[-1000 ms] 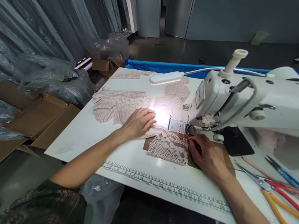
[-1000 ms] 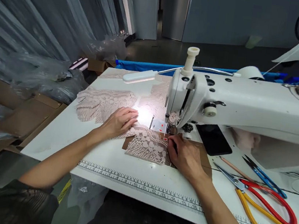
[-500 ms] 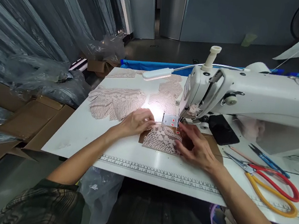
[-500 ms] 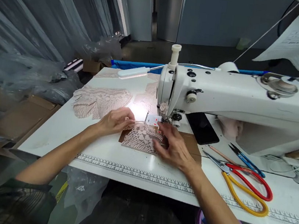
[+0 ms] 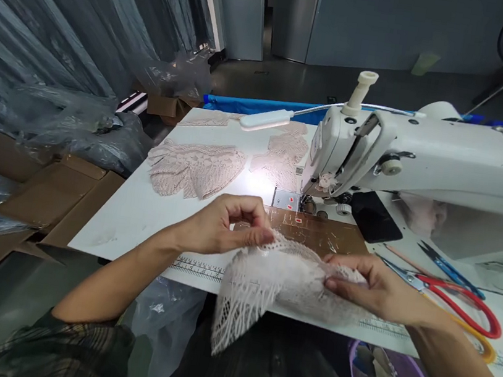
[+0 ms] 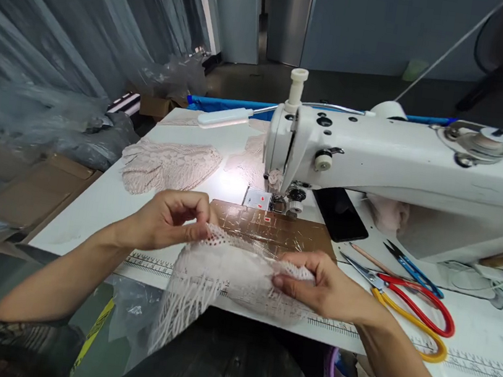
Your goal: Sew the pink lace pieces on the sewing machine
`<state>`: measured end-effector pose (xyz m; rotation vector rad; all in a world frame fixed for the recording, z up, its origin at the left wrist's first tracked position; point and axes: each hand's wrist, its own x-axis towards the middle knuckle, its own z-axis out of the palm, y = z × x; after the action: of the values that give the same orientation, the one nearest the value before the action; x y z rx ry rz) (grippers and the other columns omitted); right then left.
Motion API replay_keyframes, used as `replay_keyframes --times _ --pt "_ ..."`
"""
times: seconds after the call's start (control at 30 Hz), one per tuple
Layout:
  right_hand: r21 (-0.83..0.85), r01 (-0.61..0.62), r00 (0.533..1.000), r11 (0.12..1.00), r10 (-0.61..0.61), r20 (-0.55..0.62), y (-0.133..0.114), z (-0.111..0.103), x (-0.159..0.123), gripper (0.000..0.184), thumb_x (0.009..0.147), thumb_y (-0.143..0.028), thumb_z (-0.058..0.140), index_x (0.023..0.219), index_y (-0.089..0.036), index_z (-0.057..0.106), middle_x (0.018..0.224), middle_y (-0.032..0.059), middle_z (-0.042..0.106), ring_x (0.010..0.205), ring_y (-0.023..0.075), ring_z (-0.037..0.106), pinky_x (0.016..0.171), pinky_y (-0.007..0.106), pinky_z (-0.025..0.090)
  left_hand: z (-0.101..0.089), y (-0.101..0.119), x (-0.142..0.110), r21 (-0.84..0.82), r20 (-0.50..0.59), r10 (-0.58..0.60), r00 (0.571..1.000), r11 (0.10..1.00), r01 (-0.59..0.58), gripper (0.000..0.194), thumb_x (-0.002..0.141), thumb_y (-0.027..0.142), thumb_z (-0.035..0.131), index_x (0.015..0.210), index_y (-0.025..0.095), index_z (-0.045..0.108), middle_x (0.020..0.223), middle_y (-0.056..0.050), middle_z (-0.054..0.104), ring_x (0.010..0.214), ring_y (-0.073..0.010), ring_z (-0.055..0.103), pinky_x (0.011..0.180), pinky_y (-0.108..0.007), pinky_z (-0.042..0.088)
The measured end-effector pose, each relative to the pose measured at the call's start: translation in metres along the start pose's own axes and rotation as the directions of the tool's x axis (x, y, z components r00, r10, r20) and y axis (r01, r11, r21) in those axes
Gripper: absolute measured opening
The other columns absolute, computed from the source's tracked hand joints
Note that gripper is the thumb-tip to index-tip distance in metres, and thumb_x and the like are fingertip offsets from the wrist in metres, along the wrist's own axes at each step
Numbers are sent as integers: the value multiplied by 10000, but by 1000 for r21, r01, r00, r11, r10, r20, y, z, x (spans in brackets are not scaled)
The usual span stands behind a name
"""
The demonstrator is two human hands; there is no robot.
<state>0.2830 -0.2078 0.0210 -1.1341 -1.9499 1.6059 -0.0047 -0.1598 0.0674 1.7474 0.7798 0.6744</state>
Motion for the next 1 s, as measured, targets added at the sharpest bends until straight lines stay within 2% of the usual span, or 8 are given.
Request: replay_keyframes --times 0.17,0.33,0.4,0.47,0.6,0.73,0.87,1.0 --pt "17 -136 931 990 134 -339 27 -23 23 324 825 -466 664 971 -185 729 776 43 687 625 156 588 532 266 460 2 -41 27 351 -118 -108 987 925 143 321 885 452 647 750 181 542 603 24 578 510 -95 497 486 -217 375" --pt "-214 -307 800 927 130 -585 39 -30 45 305 796 -459 685 890 -173 734 645 15 624 546 142 520 489 264 382 7 -78 43 838 -194 153 969 539 82 235 927 379 605 829 167 582 723 -37 637 622 -167 557 557 -278 397" --pt "-311 -328 776 892 66 -627 38 -29 47 346 811 -523 660 855 -189 735 580 1 579 532 147 504 485 264 357 7 -86 45 912 -116 303 946 409 -19 187 958 312 552 904 143 613 903 -112 681 749 -215 608 634 -333 457" --pt "-390 -349 734 852 -11 -679 36 -28 46 367 844 -552 607 791 -206 718 536 -4 544 523 153 499 488 267 339 9 -91 44 912 19 411 911 366 -184 191 982 266 501 986 125 630 1059 -158 683 871 -244 638 707 -377 504" --pt "-448 -418 680 790 -55 -731 35 -29 43 395 876 -539 549 657 -220 627 503 -10 509 499 148 463 492 270 304 17 -95 41 762 279 471 837 422 -492 284 979 328 543 1149 118 631 1210 -158 675 1048 -256 661 840 -434 564" --pt "-357 -346 698 868 -16 -716 34 -29 41 283 823 -481 623 797 -207 688 643 2 644 577 156 554 554 283 389 21 -99 40 699 356 438 825 462 -547 340 974 346 550 1225 131 631 1277 -163 656 1159 -281 642 972 -517 534" --pt "-21 -85 772 996 52 -633 27 -14 48 287 781 -440 697 890 -175 710 863 51 731 760 187 655 667 304 503 18 -95 38 639 267 457 849 575 -511 355 975 395 540 1193 137 650 1248 -162 669 1148 -283 645 978 -520 524" --pt "387 33 839 921 185 -511 9 12 69 389 707 -474 782 914 -159 688 887 75 733 749 174 671 650 295 548 12 -85 34 277 71 248 966 926 -258 572 941 608 478 1203 120 620 1011 -135 714 804 -201 693 696 -349 580"
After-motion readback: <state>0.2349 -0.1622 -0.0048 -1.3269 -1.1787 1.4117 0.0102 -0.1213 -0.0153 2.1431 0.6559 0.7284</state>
